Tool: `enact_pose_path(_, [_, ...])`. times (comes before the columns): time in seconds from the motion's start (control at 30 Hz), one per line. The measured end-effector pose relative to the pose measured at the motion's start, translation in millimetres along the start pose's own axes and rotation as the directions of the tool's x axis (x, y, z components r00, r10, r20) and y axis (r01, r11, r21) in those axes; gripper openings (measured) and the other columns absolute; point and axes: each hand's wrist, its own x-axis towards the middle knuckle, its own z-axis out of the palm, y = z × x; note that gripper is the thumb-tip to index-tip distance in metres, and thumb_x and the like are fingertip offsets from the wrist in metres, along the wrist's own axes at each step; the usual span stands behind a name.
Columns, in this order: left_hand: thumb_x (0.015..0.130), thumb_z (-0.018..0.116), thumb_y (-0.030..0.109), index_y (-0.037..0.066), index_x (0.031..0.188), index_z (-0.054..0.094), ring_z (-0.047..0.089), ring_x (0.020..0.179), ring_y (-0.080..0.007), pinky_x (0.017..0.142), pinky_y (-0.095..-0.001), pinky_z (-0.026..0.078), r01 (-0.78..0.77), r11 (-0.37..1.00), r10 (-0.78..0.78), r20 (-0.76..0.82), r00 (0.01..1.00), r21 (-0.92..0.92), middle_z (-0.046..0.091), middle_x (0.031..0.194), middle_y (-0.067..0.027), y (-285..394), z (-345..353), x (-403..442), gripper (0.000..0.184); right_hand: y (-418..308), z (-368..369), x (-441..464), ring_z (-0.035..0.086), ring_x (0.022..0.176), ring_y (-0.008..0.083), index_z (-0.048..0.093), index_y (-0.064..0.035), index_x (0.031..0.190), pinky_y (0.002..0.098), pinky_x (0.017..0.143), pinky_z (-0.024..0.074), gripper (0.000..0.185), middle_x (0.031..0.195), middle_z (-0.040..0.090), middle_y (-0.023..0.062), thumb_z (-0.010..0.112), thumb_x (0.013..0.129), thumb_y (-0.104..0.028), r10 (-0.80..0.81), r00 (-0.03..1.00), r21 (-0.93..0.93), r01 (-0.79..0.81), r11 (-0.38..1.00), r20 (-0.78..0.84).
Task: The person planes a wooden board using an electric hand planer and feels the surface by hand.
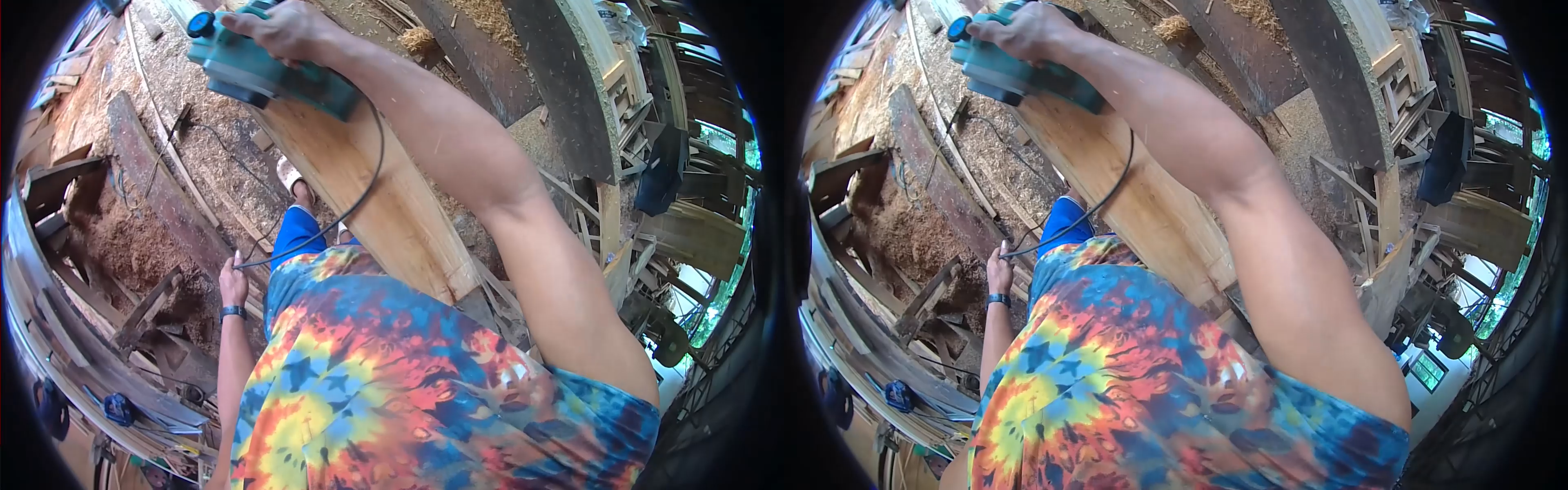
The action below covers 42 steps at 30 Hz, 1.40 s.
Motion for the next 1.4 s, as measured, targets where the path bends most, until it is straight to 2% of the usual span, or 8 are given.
enact_pose_path(0.1, [0.104,0.049,0.050,0.000,0.103,0.069,0.062,0.074,-0.0258,0.069,-0.0396,0.046,0.011,0.999,-0.009,0.031,0.999,-0.049,0.064,0.077,-0.0142,-9.6,-6.1,3.0,0.054,-8.4,-6.4,-12.4,0.066,0.064,0.0255,0.078,-0.0170,0.100,0.0407,0.060,0.0533,0.057,0.076,0.073,0.0114,0.058,0.091,-0.070,0.099,0.977,0.277,-0.150,0.949,0.191])
enact_pose_path(0.2, [0.105,0.051,0.044,0.003,0.092,0.067,0.054,0.064,-0.0162,0.060,-0.0350,0.042,-0.019,0.994,0.017,-0.023,1.000,-0.109,0.056,0.068,-0.0046,-8.7,-11.8,0.5,0.046,-13.7,-28.6,-59.2,0.070,0.078,0.0279,0.075,-0.0083,0.094,0.0408,0.073,0.0543,0.061,0.086,0.074,0.0149,0.054,0.095,-0.066,0.370,0.888,-0.039,-0.374,0.927,0.273])
enact_pose_path(0.27, [0.105,0.052,0.040,0.004,0.089,0.066,0.052,0.062,-0.0149,0.058,-0.0340,0.041,-0.007,0.980,0.001,-0.031,1.000,-0.200,0.055,0.067,-0.0033,1.2,-18.2,-8.2,0.042,-5.7,-40.8,-122.1,0.055,0.048,0.0174,0.062,-0.0049,0.075,0.0349,0.050,0.0458,0.058,0.055,0.054,0.0065,0.050,0.103,-0.054,0.135,0.982,-0.012,-0.135,0.991,0.135])
enact_pose_path(0.4, [0.105,0.053,0.035,0.004,0.088,0.064,0.052,0.061,-0.0147,0.057,-0.0348,0.041,-0.069,0.996,0.066,-0.067,0.996,-0.053,0.054,0.067,-0.0029,8.5,-17.9,-13.8,0.037,23.0,-80.3,-274.8,0.064,0.076,0.0313,0.066,0.0002,0.099,0.0428,0.075,0.0501,0.061,0.085,0.067,0.0199,0.051,0.100,-0.059,0.158,0.979,-0.017,-0.157,0.987,0.128])
enact_pose_path(0.67, [0.096,0.063,0.041,0.001,0.101,0.071,0.069,0.091,-0.0418,0.079,-0.0470,0.052,-0.254,0.950,0.222,0.179,0.959,0.182,0.071,0.090,-0.0250,92.9,20.6,-50.7,0.041,58.0,-131.6,-510.5,0.051,0.058,0.0170,0.059,-0.0002,0.084,0.0367,0.055,0.0442,0.081,0.061,0.048,0.0095,0.052,0.086,-0.081,0.442,0.889,0.018,-0.447,0.894,0.116])
enact_pose_path(1.07, [0.102,0.051,0.048,-0.002,0.094,0.066,0.066,0.092,-0.0462,0.079,-0.0486,0.050,-0.117,0.986,0.116,0.020,0.993,0.119,0.068,0.092,-0.0290,49.0,16.1,-26.8,0.053,31.6,-97.7,-329.8,0.051,0.054,0.0072,0.055,-0.0056,0.076,0.0272,0.049,0.0406,0.071,0.057,0.051,-0.0029,0.054,0.090,-0.075,0.301,0.952,0.029,-0.303,0.953,0.062])
enact_pose_path(1.13, [0.103,0.049,0.047,-0.003,0.095,0.065,0.066,0.092,-0.0448,0.080,-0.0473,0.049,-0.072,0.989,0.071,0.010,0.997,0.131,0.067,0.090,-0.0281,36.0,13.7,-19.1,0.053,20.9,-90.3,-282.5,0.060,0.064,0.0287,0.066,-0.0008,0.095,0.0408,0.064,0.0492,0.068,0.069,0.061,0.0175,0.052,0.095,-0.068,0.287,0.953,-0.030,-0.285,0.958,0.093])
enact_pose_path(1.4, [0.103,0.049,0.047,-0.001,0.092,0.063,0.062,0.092,-0.0488,0.078,-0.0511,0.046,-0.073,0.996,0.076,-0.057,0.995,0.054,0.065,0.090,-0.0308,28.7,2.5,-14.8,0.052,16.0,-57.9,-92.8,0.062,0.065,0.0224,0.068,-0.0003,0.081,0.0387,0.064,0.0492,0.070,0.066,0.063,0.0128,0.054,0.094,-0.067,0.143,0.986,-0.076,-0.136,0.988,0.086])
